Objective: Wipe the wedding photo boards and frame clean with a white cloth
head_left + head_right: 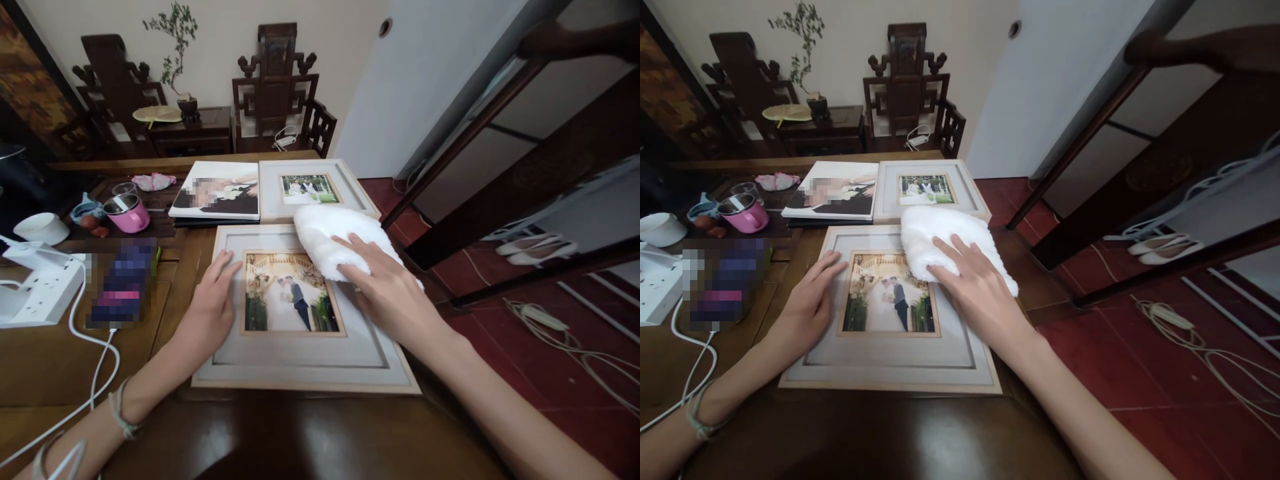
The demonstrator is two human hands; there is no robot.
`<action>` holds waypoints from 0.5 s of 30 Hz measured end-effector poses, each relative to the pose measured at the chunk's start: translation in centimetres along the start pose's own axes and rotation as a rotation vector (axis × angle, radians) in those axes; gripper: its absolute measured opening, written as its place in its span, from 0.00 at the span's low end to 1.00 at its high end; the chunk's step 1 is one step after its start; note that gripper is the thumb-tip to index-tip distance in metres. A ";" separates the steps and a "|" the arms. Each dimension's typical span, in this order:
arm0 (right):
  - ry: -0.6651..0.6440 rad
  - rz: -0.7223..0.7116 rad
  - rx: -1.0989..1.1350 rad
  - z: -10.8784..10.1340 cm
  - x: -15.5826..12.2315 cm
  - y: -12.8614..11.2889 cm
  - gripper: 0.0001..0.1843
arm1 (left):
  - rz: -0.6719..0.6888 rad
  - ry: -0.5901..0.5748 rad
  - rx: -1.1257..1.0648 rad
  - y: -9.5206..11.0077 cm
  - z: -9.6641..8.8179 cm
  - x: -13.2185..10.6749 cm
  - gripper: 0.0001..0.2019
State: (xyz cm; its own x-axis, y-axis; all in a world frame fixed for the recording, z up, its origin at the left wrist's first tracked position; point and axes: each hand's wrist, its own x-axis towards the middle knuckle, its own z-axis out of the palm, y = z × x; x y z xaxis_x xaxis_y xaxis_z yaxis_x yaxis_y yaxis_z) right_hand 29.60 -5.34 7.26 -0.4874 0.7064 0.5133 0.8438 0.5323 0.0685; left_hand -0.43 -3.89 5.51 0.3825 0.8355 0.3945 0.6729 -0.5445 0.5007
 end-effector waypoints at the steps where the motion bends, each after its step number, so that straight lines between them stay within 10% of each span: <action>1: -0.039 -0.023 -0.013 0.0 -0.2 -0.3 0.28 | 0.001 0.006 -0.007 -0.3 0.2 -0.1 0.25; 10: -0.120 -0.108 0.031 -3.4 -4.6 -5.0 0.31 | 0.039 0.068 -0.008 -1.0 0.2 -0.8 0.22; 15: -0.139 0.081 -0.004 -4.3 -1.8 -3.7 0.26 | 0.050 0.048 0.016 -0.8 -0.2 -1.1 0.22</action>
State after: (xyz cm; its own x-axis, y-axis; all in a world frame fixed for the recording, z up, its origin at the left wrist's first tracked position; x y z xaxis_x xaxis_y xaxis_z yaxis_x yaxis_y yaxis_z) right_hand 28.33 -10.61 9.72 -0.4435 0.8052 0.3938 0.8826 0.4688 0.0354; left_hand -1.51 -4.38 4.79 0.3853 0.8026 0.4554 0.6641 -0.5838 0.4670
